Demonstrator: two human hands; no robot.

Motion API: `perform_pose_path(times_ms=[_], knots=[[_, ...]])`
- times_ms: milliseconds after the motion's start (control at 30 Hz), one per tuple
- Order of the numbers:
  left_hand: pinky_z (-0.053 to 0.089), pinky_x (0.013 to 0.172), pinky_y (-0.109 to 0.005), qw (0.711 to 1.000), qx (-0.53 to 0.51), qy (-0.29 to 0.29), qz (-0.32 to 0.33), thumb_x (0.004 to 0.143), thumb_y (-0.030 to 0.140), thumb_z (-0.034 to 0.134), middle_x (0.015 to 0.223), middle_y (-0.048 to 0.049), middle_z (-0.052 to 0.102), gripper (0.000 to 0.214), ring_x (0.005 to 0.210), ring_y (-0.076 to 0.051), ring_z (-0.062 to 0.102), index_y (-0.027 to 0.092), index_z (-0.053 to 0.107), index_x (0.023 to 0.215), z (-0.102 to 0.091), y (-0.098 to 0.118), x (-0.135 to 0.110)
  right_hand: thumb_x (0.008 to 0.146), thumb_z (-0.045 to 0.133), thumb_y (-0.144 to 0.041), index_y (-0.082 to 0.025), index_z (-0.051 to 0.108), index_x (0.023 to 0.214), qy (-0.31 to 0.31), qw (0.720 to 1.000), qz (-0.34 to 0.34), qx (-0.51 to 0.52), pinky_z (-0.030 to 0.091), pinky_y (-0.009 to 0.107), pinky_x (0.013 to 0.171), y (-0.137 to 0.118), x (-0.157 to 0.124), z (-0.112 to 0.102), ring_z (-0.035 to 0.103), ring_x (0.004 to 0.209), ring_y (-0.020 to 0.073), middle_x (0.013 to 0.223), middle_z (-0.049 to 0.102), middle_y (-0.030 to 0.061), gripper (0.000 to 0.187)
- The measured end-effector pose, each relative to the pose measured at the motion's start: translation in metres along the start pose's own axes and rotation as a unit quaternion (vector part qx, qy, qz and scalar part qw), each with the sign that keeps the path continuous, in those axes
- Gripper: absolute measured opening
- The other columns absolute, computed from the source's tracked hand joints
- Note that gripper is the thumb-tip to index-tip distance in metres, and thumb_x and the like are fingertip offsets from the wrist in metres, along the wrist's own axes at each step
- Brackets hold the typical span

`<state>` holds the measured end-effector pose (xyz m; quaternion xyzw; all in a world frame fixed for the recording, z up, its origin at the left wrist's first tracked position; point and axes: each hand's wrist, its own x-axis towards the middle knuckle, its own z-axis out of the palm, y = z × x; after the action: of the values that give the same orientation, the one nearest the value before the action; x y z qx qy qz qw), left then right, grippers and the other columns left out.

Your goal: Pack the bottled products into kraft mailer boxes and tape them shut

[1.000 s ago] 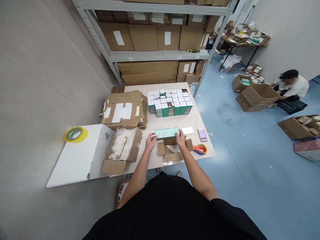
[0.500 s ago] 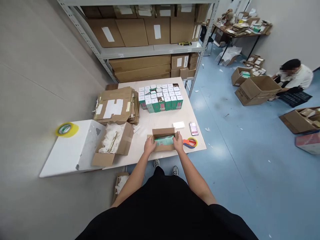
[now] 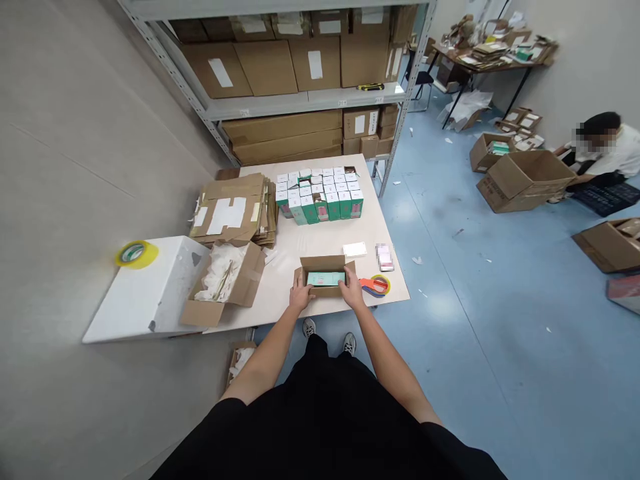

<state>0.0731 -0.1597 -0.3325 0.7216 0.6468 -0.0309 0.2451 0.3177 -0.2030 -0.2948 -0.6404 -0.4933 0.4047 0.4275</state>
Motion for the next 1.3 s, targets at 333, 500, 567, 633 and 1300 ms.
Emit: perform_pose_path(times_ms=[333, 500, 567, 633, 1300], knots=[[0.032, 0.123, -0.065, 0.992, -0.035, 0.11, 0.042, 0.089, 0.023, 0.075, 0.171, -0.0062, 0.034, 0.009, 0.161, -0.043, 0.016, 0.022, 0.08, 0.095, -0.011, -0.012, -0.042, 0.089, 0.059, -0.039, -0.024, 0.063, 0.14, -0.081, 0.991, -0.094, -0.051, 0.057, 0.048, 0.102, -0.027, 0.018, 0.039, 0.058, 0.134, 0.0316, 0.148, 0.06, 0.0135, 0.053], [0.035, 0.121, -0.065, 0.986, -0.067, 0.152, 0.015, 0.089, 0.024, 0.074, 0.17, -0.0093, 0.037, 0.009, 0.162, -0.044, 0.012, 0.02, 0.08, 0.094, -0.031, -0.053, -0.075, 0.09, 0.058, -0.036, -0.025, 0.062, 0.141, -0.139, 0.977, -0.152, -0.058, 0.055, 0.049, 0.105, -0.061, 0.034, 0.097, 0.059, 0.135, 0.0302, 0.148, 0.06, 0.0116, 0.052], [0.038, 0.118, -0.065, 0.983, -0.078, 0.167, 0.001, 0.09, 0.024, 0.072, 0.169, -0.0083, 0.038, 0.01, 0.161, -0.044, 0.014, 0.021, 0.08, 0.094, -0.039, -0.072, -0.087, 0.09, 0.058, -0.034, -0.025, 0.062, 0.141, -0.163, 0.97, -0.171, -0.063, 0.055, 0.048, 0.105, -0.075, 0.04, 0.123, 0.058, 0.136, 0.0301, 0.148, 0.06, 0.0111, 0.051], [0.039, 0.117, -0.066, 0.979, -0.085, 0.183, -0.013, 0.09, 0.025, 0.072, 0.169, -0.0069, 0.039, 0.01, 0.161, -0.044, 0.016, 0.022, 0.081, 0.094, -0.045, -0.092, -0.098, 0.09, 0.059, -0.033, -0.025, 0.062, 0.141, -0.185, 0.962, -0.188, -0.065, 0.056, 0.046, 0.104, -0.089, 0.047, 0.149, 0.057, 0.137, 0.0303, 0.149, 0.06, 0.0113, 0.051], [0.042, 0.111, -0.062, 0.958, -0.145, 0.235, -0.076, 0.093, 0.032, 0.07, 0.166, -0.0014, 0.043, 0.014, 0.154, -0.043, 0.026, 0.027, 0.082, 0.09, -0.048, -0.186, -0.134, 0.078, 0.063, -0.008, -0.018, 0.063, 0.144, -0.333, 0.838, -0.259, -0.346, 0.044, 0.042, 0.117, -0.162, 0.163, 0.414, 0.061, 0.131, 0.0285, 0.141, 0.066, 0.0151, 0.067]])
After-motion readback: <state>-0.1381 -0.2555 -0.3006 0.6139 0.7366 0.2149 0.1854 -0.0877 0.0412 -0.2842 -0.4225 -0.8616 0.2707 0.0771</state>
